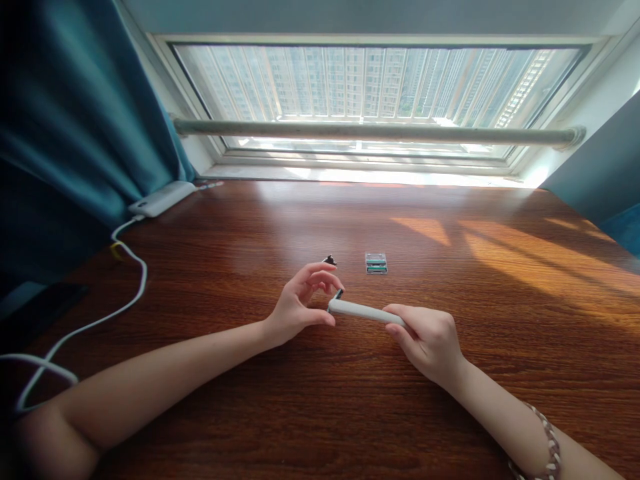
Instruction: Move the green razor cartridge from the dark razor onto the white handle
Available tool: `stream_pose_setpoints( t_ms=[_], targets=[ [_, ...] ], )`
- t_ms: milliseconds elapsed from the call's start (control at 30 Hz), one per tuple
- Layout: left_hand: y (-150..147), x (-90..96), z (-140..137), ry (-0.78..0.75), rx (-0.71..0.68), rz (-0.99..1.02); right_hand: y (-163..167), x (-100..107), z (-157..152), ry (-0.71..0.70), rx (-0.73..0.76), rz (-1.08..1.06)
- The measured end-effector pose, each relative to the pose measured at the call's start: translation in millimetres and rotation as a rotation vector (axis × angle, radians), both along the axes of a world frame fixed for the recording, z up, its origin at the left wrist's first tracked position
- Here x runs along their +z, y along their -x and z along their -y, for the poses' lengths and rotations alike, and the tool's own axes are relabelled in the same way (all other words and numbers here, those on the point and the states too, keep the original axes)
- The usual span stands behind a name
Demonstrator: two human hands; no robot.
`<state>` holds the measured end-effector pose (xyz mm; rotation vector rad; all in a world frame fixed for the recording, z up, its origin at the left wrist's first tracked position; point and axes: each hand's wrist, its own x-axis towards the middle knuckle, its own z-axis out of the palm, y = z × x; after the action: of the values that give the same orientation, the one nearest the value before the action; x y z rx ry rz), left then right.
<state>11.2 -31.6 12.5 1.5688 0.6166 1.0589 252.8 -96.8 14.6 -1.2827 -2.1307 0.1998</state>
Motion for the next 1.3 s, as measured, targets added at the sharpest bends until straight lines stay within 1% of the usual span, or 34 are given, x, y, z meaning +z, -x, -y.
stream_pose_setpoints(
  t_ms=[133,300,333,467,500,633,667,800,833,967,1000,1033,1133,1200,1233,1300],
  targets=[
    [0.0,0.8,1.4,-0.059,0.01,-0.019,5.4,1.1,0.1,-0.036,-0.065,0.114],
    [-0.4,-0.5,2.1,-0.096,0.04,-0.005,5.5,1.2,-1.3,-0.079,-0.254,0.193],
    [-0.5,-0.5,2.1,-0.099,0.046,-0.002,5.0,1.1,-1.5,-0.088,-0.254,0.191],
    [-1.0,0.6,2.5,-0.106,0.051,-0.01,3.9,-0.3,-1.3,-0.107,-0.153,0.172],
    [-1.2,0.8,2.7,-0.106,0.055,-0.013,3.5,-0.9,-1.3,-0.113,-0.159,0.174],
    [-1.3,0.4,3.0,-0.11,0.077,-0.01,1.2,-2.6,-2.3,-0.137,-0.273,0.176],
    [-1.3,0.3,3.0,-0.111,0.078,-0.009,0.8,-2.5,-2.6,-0.136,-0.27,0.168],
    [-1.5,0.7,3.2,-0.115,0.069,-0.02,1.6,-1.6,-2.5,-0.109,-0.145,0.161],
    [-1.6,0.9,3.3,-0.117,0.07,-0.022,1.9,-1.8,-2.5,-0.111,-0.142,0.167],
    [-1.5,1.1,3.7,-0.12,0.077,-0.01,0.7,-3.5,-3.5,-0.14,-0.28,0.174],
    [-1.5,1.2,3.7,-0.118,0.076,-0.007,0.0,-3.6,-3.8,-0.14,-0.293,0.166],
    [-1.4,1.4,3.8,-0.114,0.075,-0.005,-0.4,-3.6,-4.0,-0.133,-0.277,0.155],
    [-1.3,1.8,3.6,-0.098,0.07,-0.004,-0.2,-2.8,-3.6,-0.089,-0.135,0.125],
    [-1.4,1.6,3.3,-0.093,0.069,0.001,0.5,-2.7,-3.4,-0.075,-0.098,0.119],
    [-1.4,1.4,3.2,-0.093,0.067,0.005,0.6,-2.9,-3.5,-0.077,-0.12,0.122],
    [-1.3,0.6,2.9,-0.092,0.063,0.013,0.2,-3.5,-4.1,-0.087,-0.211,0.133]
  ],
)
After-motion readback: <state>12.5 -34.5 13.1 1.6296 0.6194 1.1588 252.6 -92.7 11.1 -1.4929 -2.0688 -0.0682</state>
